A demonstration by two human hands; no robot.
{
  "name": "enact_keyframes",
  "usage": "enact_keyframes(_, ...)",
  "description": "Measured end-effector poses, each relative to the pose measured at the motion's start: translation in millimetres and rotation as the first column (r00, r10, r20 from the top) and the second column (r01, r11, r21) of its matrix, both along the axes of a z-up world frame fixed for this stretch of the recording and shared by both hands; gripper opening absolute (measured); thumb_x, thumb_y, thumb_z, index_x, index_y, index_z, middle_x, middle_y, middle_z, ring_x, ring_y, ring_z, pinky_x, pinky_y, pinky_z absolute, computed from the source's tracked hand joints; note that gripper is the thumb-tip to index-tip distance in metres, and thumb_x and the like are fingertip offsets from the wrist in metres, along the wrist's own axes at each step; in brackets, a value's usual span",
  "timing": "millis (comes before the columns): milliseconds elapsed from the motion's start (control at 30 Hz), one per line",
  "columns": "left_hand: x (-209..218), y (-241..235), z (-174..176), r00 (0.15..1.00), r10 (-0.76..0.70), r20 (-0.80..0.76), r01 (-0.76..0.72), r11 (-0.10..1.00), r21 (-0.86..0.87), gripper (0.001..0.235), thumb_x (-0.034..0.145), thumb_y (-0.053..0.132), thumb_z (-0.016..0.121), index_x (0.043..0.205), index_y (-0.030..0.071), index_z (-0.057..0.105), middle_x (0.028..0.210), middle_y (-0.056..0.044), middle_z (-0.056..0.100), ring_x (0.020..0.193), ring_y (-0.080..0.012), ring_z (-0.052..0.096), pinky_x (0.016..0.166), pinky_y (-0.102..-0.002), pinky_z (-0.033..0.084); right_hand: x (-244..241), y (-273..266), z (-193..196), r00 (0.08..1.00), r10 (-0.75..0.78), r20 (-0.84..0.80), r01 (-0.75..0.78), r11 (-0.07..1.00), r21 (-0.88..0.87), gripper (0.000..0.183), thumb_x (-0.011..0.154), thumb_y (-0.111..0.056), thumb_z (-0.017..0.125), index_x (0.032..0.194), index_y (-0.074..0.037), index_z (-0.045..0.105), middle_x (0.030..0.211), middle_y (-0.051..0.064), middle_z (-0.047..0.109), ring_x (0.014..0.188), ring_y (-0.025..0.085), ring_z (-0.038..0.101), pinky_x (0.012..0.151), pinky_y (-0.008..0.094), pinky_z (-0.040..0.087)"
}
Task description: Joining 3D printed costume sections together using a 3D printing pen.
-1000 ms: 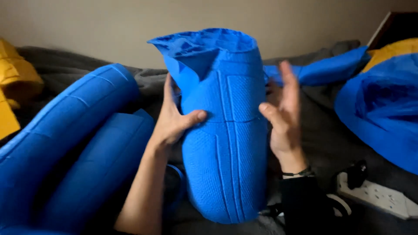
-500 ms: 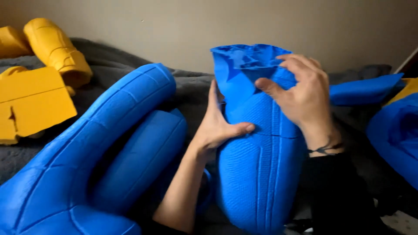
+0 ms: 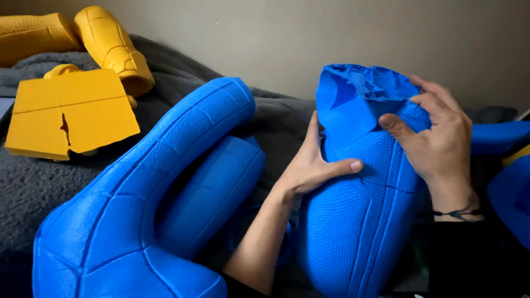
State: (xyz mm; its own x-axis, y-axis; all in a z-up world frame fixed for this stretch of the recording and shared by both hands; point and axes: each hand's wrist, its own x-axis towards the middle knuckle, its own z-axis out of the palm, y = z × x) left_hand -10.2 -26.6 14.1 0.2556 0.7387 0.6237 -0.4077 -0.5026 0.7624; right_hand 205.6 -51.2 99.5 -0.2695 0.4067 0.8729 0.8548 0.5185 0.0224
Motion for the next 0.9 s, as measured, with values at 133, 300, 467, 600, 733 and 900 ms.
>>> enact_keyframes(133,1,-2,1,0.992,-0.078,0.096,0.076,0.997,0.018,0.139,0.068,0.037,0.097,0.168,-0.004,0.010,0.159,-0.026,0.043,0.147,-0.0364,0.044,0.122,-0.046,0.037,4,0,0,0.999,-0.044,0.002,0.044,0.999,-0.015,0.061,0.094,-0.050,0.086,0.106,0.007,0.069,0.143,0.020,0.065,0.131,0.034,0.065,0.109,0.044,0.054)
enact_keyframes(300,-1,-3,0,0.998,-0.020,0.066,0.019,1.000,0.021,0.142,0.063,0.037,0.096,0.167,-0.004,0.009,0.159,-0.026,0.044,0.148,-0.0369,0.044,0.123,-0.047,0.035,4,0,2,0.998,-0.067,0.020,0.068,0.998,-0.018,0.062,0.094,-0.052,0.086,0.107,0.006,0.070,0.143,0.019,0.066,0.132,0.034,0.065,0.110,0.047,0.054)
enact_keyframes(467,-3,-6,5,0.999,-0.018,0.048,0.019,1.000,-0.023,0.144,0.059,0.038,0.098,0.166,-0.004,0.011,0.155,-0.026,0.047,0.144,-0.0369,0.047,0.121,-0.047,0.037,1,-4,7,0.993,-0.108,0.049,0.109,0.993,-0.033,0.062,0.091,-0.052,0.086,0.106,0.006,0.071,0.141,0.020,0.066,0.133,0.036,0.064,0.107,0.049,0.054)
enact_keyframes(600,0,-3,1,0.999,0.016,0.031,-0.016,1.000,-0.002,0.144,0.059,0.039,0.096,0.166,-0.005,0.011,0.155,-0.026,0.048,0.145,-0.0368,0.047,0.122,-0.047,0.036,-15,-18,16,0.998,-0.065,0.009,0.066,0.997,-0.034,0.064,0.085,-0.052,0.083,0.107,0.006,0.069,0.140,0.020,0.065,0.131,0.037,0.064,0.102,0.048,0.054)
enact_keyframes(733,2,1,0,0.999,-0.005,0.050,0.004,1.000,0.017,0.146,0.059,0.037,0.099,0.166,-0.006,0.011,0.156,-0.027,0.047,0.146,-0.0370,0.047,0.123,-0.047,0.036,-19,-21,17,1.000,-0.014,-0.006,0.014,1.000,-0.014,0.062,0.085,-0.049,0.083,0.107,0.007,0.068,0.140,0.020,0.065,0.130,0.036,0.063,0.103,0.047,0.053)
enact_keyframes(900,2,1,0,0.999,-0.009,0.052,0.009,1.000,0.006,0.147,0.056,0.037,0.098,0.166,-0.005,0.011,0.156,-0.026,0.047,0.146,-0.0367,0.046,0.123,-0.047,0.036,5,-7,3,0.995,-0.078,0.056,0.078,0.997,0.008,0.060,0.091,-0.048,0.087,0.110,0.006,0.069,0.139,0.017,0.068,0.131,0.034,0.063,0.109,0.045,0.053)
